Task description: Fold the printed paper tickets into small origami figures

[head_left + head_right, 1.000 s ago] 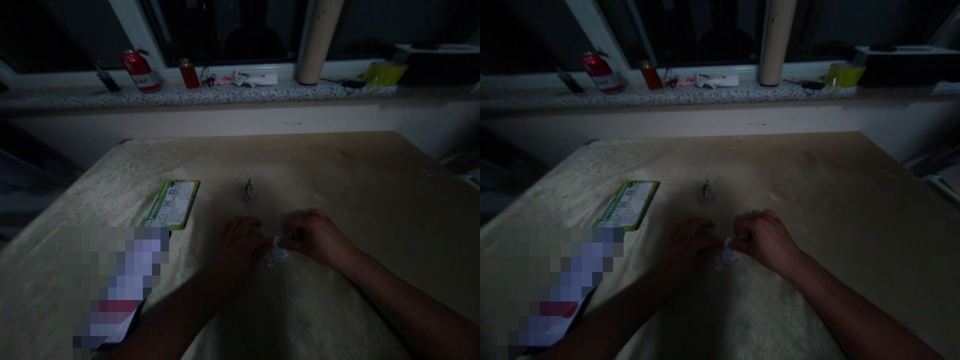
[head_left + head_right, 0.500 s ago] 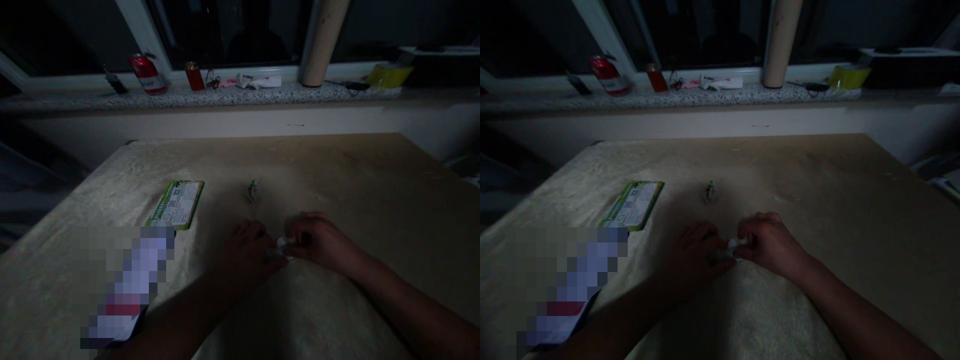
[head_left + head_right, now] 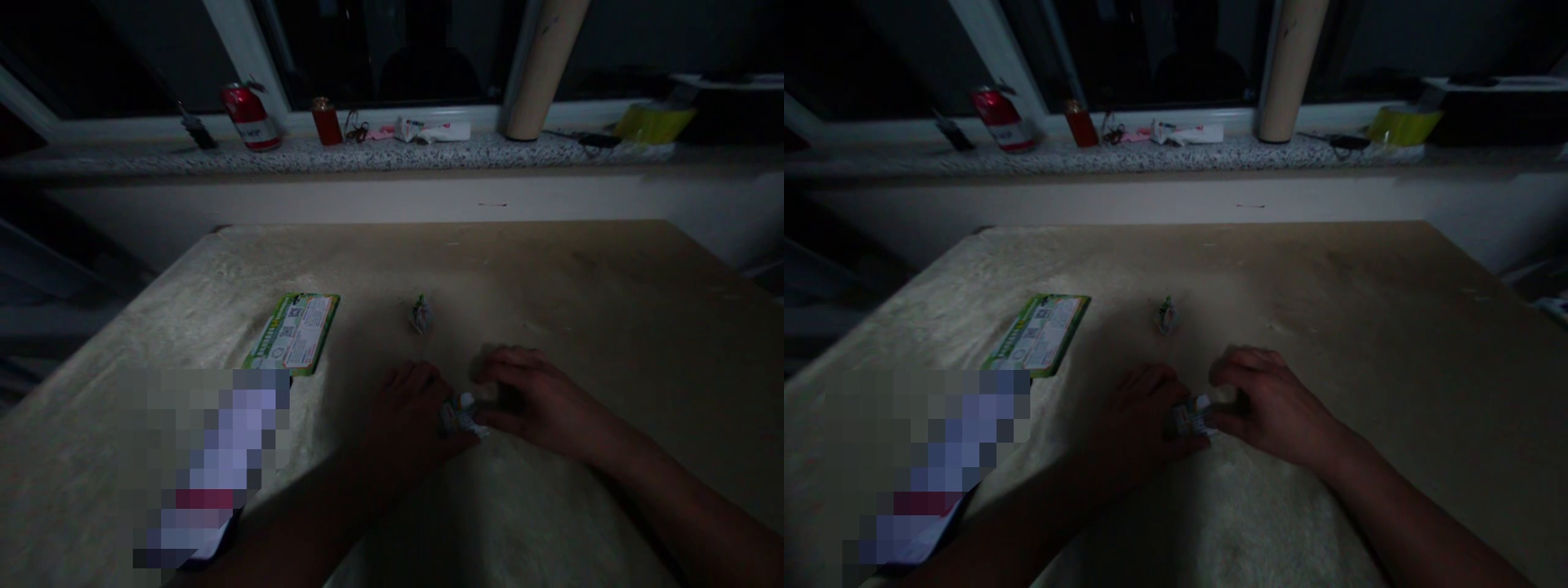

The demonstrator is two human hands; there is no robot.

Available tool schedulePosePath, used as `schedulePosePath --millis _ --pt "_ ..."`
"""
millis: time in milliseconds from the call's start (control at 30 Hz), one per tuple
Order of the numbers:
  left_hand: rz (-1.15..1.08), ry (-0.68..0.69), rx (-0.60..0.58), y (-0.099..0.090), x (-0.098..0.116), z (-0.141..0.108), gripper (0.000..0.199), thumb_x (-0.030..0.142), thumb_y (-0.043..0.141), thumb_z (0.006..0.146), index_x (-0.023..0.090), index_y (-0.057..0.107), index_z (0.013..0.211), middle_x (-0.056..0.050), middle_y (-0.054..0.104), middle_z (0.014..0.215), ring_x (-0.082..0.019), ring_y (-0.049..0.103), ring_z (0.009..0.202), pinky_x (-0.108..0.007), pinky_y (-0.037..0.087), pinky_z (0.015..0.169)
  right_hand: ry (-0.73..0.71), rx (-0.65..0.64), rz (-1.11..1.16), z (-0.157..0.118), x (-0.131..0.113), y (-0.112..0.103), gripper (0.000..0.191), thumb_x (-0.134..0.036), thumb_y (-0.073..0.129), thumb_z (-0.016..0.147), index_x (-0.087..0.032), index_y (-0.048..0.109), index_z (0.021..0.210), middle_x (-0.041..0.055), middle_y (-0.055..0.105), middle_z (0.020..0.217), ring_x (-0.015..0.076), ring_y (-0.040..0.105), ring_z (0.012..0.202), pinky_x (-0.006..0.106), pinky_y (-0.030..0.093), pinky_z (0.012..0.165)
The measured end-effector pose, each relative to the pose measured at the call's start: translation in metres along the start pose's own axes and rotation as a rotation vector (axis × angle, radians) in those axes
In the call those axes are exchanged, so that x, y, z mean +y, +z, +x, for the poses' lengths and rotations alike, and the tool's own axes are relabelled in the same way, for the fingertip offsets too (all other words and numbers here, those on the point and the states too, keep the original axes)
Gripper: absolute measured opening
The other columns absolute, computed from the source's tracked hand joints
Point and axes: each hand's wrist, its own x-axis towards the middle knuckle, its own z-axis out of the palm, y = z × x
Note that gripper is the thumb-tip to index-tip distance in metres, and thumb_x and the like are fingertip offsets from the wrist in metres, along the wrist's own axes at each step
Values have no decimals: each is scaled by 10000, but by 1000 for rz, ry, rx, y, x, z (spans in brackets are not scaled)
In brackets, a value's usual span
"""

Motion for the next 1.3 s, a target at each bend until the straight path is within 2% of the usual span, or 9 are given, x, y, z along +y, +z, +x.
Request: schedulePosePath --millis 133,267,400,467,567,700,867,1100,1300 --pt "-58 8 -17 1 0 1 375 524 811 780 216 677 947 -65 619 1091 -291 551 1070 -467 424 974 -33 6 -16 -1 -7 7 321 -313 795 821 -264 696 1123 97 630 1265 307 565 1213 470 421 1024" --pt "-109 9 -27 0 0 3 400 480 865 727 208 676 952 -62 636 1088 -292 557 1067 -470 421 977 -22 10 24 0 -9 10 286 -274 812 794 -249 695 1054 95 617 1303 314 543 1241 480 420 1030" --pt "-184 3 -22 0 -1 4 368 399 861 741 202 679 992 -59 667 1052 -277 581 1031 -433 450 932 -51 30 124 2 -7 8 183 -221 795 805 -223 664 931 61 696 1043 249 633 1043 426 459 940" --pt "-227 -25 0 -1 -3 3 316 387 810 794 208 687 1023 -57 680 1019 -260 594 982 -403 466 879 -23 49 217 2 -7 10 110 -235 763 841 -218 655 856 29 687 863 202 649 865 357 492 806" --pt "-292 -77 -9 -2 -5 4 201 400 718 864 209 713 926 -40 691 894 -230 600 863 -355 455 771 113 70 454 0 -6 14 164 -329 744 868 -205 659 803 5 654 729 149 608 658 267 467 591" --pt "-606 -202 -62 -6 -2 6 234 389 656 877 179 687 776 10 622 681 -156 553 654 -273 386 602 228 88 711 -1 -9 16 290 -457 741 861 -184 666 797 2 636 683 130 574 604 254 460 560" --pt "-873 -225 -41 -9 3 4 225 354 654 854 158 678 746 17 604 655 -127 532 609 -247 375 574 252 36 845 -2 -16 15 352 -500 692 894 -178 639 763 -27 545 622 103 466 550 236 369 516" --pt "-906 -159 -9 -7 -2 -3 204 364 617 917 176 693 941 -1 689 743 -144 624 672 -241 449 613 184 71 724 -5 -19 16 363 -464 628 950 -193 591 711 -46 435 592 101 373 533 238 292 478" --pt "-728 -14 47 -10 3 -5 188 324 557 956 184 623 848 17 635 685 -122 585 601 -219 407 561 63 156 531 -3 -24 14 267 -334 599 969 -190 636 747 -8 570 620 118 508 556 254 382 516"
